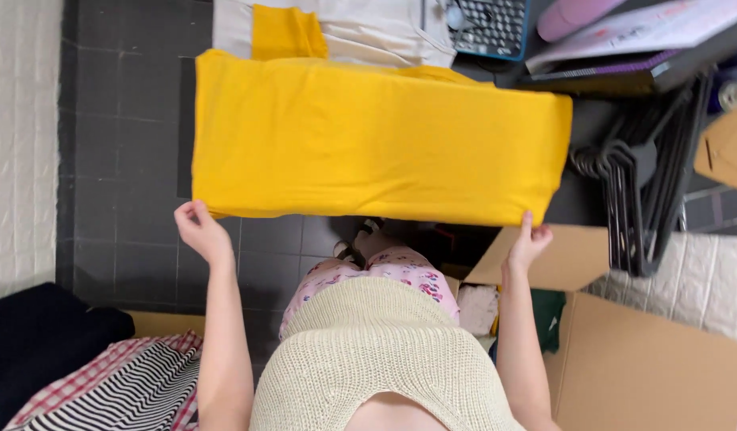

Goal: Folding t-shirts and packing them into a cardboard box for shipping or storage.

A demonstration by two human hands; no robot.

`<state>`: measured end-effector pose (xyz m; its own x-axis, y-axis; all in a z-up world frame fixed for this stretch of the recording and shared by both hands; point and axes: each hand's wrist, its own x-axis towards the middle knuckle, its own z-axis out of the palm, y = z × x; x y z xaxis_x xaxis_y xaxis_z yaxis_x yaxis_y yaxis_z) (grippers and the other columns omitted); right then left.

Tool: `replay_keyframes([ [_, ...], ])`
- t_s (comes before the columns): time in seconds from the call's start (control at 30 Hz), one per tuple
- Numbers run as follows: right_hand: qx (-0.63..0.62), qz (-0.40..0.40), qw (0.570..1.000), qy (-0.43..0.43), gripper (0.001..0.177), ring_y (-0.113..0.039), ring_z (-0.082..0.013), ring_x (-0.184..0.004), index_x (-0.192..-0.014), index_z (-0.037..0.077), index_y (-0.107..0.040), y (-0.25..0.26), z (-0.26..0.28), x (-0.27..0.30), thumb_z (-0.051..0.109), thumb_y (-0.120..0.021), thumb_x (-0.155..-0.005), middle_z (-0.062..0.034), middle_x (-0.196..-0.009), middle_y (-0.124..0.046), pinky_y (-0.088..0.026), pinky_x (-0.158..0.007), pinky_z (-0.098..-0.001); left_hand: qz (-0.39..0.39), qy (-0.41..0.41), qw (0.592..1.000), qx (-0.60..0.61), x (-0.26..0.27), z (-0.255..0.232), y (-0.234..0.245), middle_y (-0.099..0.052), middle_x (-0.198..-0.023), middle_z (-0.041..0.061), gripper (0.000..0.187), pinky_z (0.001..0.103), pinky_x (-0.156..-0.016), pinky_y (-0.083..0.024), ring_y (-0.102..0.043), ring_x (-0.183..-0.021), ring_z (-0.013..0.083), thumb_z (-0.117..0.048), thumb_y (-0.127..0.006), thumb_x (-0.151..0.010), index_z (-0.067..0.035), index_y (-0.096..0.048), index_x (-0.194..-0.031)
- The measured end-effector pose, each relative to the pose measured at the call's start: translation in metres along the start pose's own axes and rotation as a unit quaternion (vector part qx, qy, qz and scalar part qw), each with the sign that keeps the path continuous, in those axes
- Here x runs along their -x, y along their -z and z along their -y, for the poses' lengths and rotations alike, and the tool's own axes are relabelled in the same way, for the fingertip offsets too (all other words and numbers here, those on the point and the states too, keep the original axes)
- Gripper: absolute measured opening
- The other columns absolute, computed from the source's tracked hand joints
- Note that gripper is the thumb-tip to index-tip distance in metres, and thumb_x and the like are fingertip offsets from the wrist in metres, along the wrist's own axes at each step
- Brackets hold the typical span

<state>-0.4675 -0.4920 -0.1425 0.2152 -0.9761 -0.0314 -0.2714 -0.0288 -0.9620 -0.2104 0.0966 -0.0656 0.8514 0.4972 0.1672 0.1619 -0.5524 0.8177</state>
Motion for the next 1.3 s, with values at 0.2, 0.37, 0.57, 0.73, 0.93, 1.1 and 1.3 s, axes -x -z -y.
replay_keyframes([
  [0.2, 0.036, 0.143, 0.987, -0.061, 0.048, -0.064, -0.0126, -0.100, -0.123, 0.005, -0.064, 0.016, 0.068, 0.034, 0.044, -0.082, -0.101, -0.0056, -0.107, -0.069, -0.049, -0.095, -0.0316, 0.107, 0.095, 0.981, 0.134, 0.029, -0.028, 0.007, -0.053, -0.111, 0.009, 0.036, 0.039, -0.103, -0.040, -0.050, -0.115, 0.0222, -0.039, -0.069, -0.113, -0.008, -0.052, -0.121],
  [0.37, 0.146, 0.278, 0.945, -0.095, 0.039, -0.068, -0.0121, -0.084, -0.108, 0.009, -0.077, 0.054, 0.066, 0.049, 0.040, -0.093, -0.090, -0.0051, -0.091, -0.075, -0.054, -0.083, -0.0311, 0.349, 0.074, 0.932, 0.066, 0.058, 0.036, 0.008, -0.065, -0.119, 0.023, 0.049, 0.049, -0.104, -0.046, -0.059, -0.126, 0.0334, -0.031, -0.083, -0.102, 0.003, -0.062, -0.131],
  [0.57, 0.099, 0.305, 0.941, -0.105, 0.037, -0.070, -0.0198, -0.096, -0.124, 0.005, -0.073, 0.090, 0.080, 0.068, 0.034, -0.079, -0.103, -0.0126, -0.106, -0.073, -0.056, -0.095, -0.0377, 0.315, 0.093, 0.940, 0.090, 0.067, 0.030, 0.050, -0.056, -0.139, 0.025, 0.049, 0.053, -0.114, -0.042, -0.052, -0.137, 0.0399, -0.033, -0.057, -0.117, 0.000, -0.045, -0.151],
  [0.73, 0.066, 0.316, 0.940, -0.113, 0.037, -0.074, -0.0245, -0.089, -0.132, 0.000, -0.066, 0.108, 0.053, 0.073, 0.029, -0.072, -0.110, -0.0169, -0.097, -0.072, -0.063, -0.081, -0.0392, 0.323, 0.135, 0.925, 0.149, 0.071, 0.067, 0.059, -0.067, -0.128, 0.015, 0.048, 0.040, -0.104, -0.052, -0.063, -0.122, 0.0223, -0.042, -0.055, -0.117, -0.003, -0.053, -0.144],
  [0.93, 0.081, 0.317, 0.939, -0.104, 0.039, -0.073, -0.0225, -0.092, -0.138, 0.001, -0.062, 0.133, 0.044, 0.078, 0.030, -0.068, -0.113, -0.0131, -0.096, -0.070, -0.060, -0.080, -0.0347, 0.462, 0.220, 0.859, 0.016, 0.093, 0.013, 0.105, -0.077, -0.094, 0.017, 0.063, 0.038, -0.072, -0.058, -0.073, -0.086, 0.0234, -0.049, -0.093, -0.080, 0.000, -0.073, -0.115],
  [1.1, 0.046, 0.320, 0.941, -0.099, 0.046, -0.073, -0.0254, -0.091, -0.150, 0.008, -0.048, 0.134, 0.060, 0.081, 0.025, -0.068, -0.112, -0.0144, -0.095, -0.069, -0.060, -0.082, -0.0370, 0.475, 0.276, 0.833, 0.069, 0.097, -0.016, 0.140, -0.072, -0.108, 0.017, 0.057, 0.046, -0.096, -0.042, -0.067, -0.104, 0.0270, -0.045, -0.085, -0.088, -0.001, -0.069, -0.120],
  [1.3, -0.074, 0.262, 0.951, -0.145, 0.052, -0.076, -0.0205, -0.079, -0.154, 0.024, -0.038, 0.131, 0.090, 0.069, 0.020, -0.068, -0.112, -0.0077, -0.089, -0.069, -0.065, -0.075, -0.0293, 0.370, 0.438, 0.738, 0.357, 0.068, -0.017, 0.143, -0.073, -0.126, 0.011, 0.032, 0.045, -0.096, -0.059, -0.074, -0.111, 0.0270, -0.024, -0.071, -0.100, -0.011, -0.065, -0.129],
])
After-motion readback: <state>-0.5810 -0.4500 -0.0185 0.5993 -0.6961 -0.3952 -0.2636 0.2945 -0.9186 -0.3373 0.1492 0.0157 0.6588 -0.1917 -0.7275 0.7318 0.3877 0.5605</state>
